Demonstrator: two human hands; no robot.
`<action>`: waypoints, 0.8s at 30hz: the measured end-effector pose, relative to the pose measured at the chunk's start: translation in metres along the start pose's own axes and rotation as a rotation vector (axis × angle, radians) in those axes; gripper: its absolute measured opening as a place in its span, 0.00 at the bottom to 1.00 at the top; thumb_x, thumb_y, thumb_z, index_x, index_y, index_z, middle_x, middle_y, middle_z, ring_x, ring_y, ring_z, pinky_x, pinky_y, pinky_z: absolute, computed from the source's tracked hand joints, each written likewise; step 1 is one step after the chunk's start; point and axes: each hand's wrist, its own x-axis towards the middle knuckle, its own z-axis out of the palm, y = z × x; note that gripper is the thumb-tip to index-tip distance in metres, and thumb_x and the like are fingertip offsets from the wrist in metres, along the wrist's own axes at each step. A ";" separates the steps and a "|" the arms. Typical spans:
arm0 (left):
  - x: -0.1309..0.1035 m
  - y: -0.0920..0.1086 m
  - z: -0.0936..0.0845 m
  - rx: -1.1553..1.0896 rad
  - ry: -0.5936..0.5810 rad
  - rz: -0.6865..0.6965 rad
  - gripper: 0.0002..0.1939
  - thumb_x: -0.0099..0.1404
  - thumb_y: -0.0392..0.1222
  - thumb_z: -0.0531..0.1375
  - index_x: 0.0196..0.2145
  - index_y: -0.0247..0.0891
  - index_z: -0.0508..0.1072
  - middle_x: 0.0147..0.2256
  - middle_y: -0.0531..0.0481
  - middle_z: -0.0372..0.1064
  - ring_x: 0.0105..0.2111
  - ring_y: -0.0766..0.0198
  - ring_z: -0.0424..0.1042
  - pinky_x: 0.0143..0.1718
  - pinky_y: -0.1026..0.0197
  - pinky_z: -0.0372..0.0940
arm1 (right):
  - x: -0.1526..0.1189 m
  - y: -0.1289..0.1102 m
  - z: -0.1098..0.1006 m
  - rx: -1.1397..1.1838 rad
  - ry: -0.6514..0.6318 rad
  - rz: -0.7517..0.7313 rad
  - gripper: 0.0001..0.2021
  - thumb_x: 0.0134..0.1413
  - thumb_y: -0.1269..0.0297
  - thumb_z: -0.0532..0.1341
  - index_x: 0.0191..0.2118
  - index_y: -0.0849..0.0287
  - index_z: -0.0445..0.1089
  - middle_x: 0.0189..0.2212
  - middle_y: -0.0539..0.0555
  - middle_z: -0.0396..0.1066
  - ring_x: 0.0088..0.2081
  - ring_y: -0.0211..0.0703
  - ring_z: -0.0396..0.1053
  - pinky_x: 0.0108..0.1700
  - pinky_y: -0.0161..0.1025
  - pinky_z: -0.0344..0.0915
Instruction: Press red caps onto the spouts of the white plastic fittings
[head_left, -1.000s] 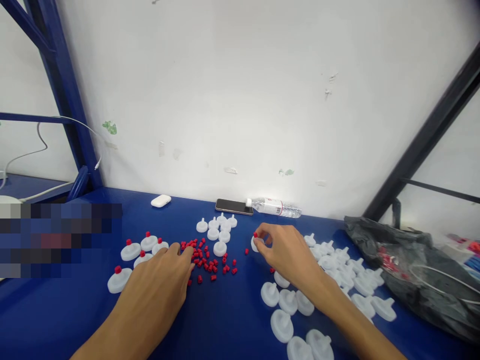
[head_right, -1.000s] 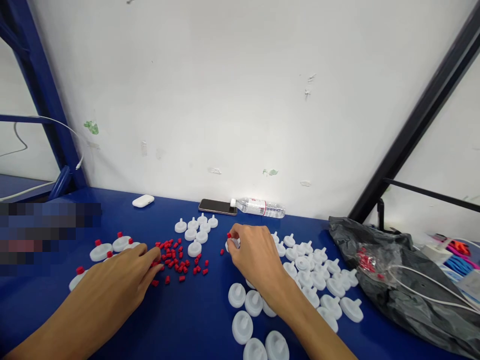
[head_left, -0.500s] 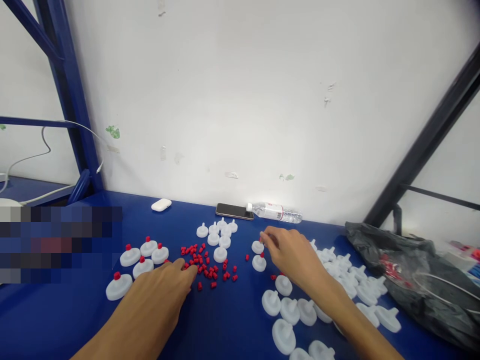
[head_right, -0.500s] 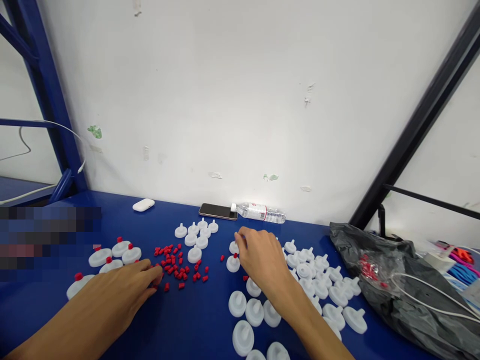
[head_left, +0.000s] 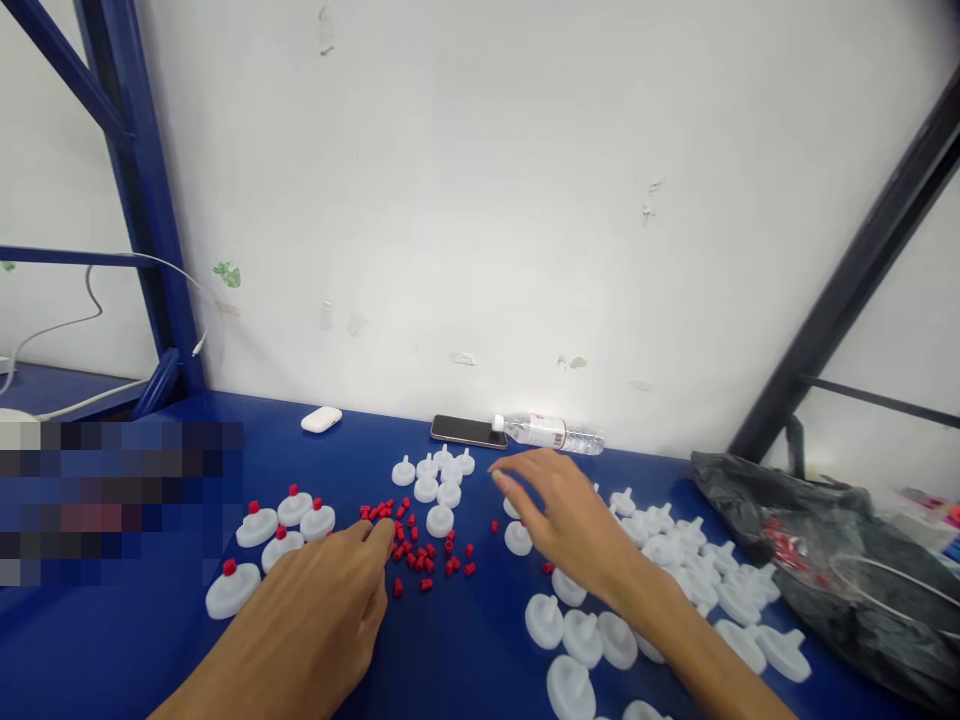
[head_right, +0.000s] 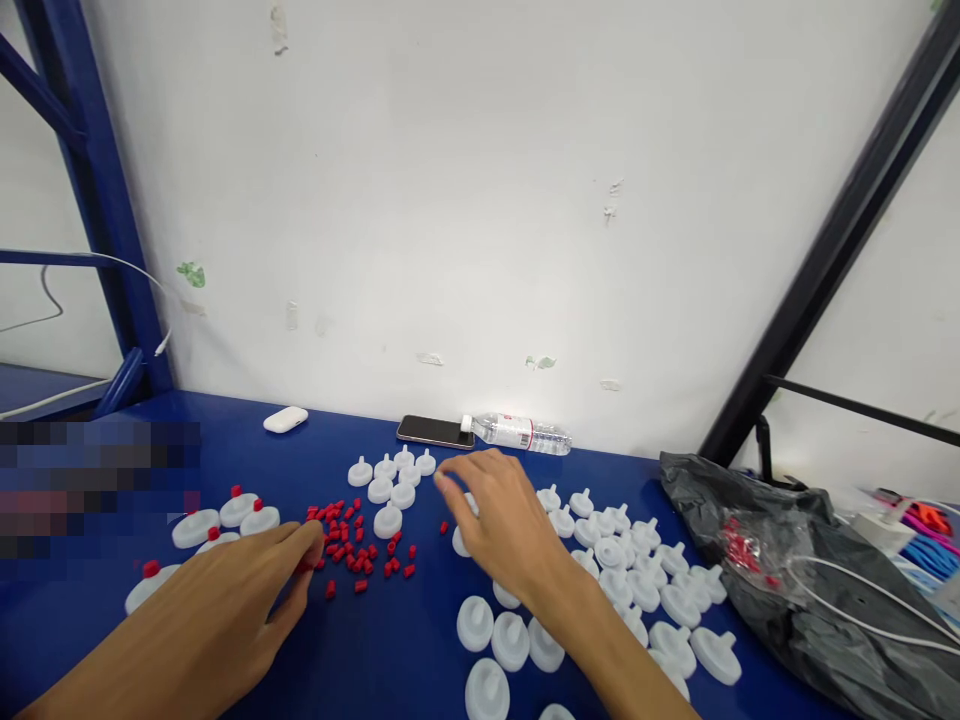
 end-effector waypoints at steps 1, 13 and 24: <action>0.001 0.001 -0.001 -0.004 0.000 0.002 0.14 0.65 0.32 0.52 0.39 0.44 0.76 0.31 0.50 0.75 0.27 0.59 0.73 0.34 0.58 0.67 | -0.001 -0.005 0.001 0.020 -0.027 -0.065 0.14 0.74 0.59 0.52 0.53 0.52 0.73 0.52 0.52 0.77 0.56 0.46 0.71 0.60 0.49 0.64; 0.013 0.011 -0.026 0.035 -0.168 0.010 0.19 0.72 0.32 0.48 0.46 0.42 0.77 0.45 0.42 0.78 0.41 0.49 0.80 0.37 0.53 0.70 | -0.007 -0.027 0.010 0.077 -0.326 -0.244 0.20 0.77 0.57 0.45 0.65 0.44 0.63 0.68 0.50 0.63 0.71 0.51 0.54 0.73 0.67 0.40; 0.013 0.007 -0.019 0.008 -0.002 0.050 0.17 0.71 0.31 0.50 0.42 0.42 0.79 0.41 0.46 0.78 0.35 0.52 0.80 0.29 0.57 0.68 | -0.008 -0.023 0.011 0.156 -0.293 -0.219 0.20 0.76 0.57 0.46 0.68 0.46 0.60 0.65 0.49 0.67 0.67 0.44 0.60 0.73 0.60 0.43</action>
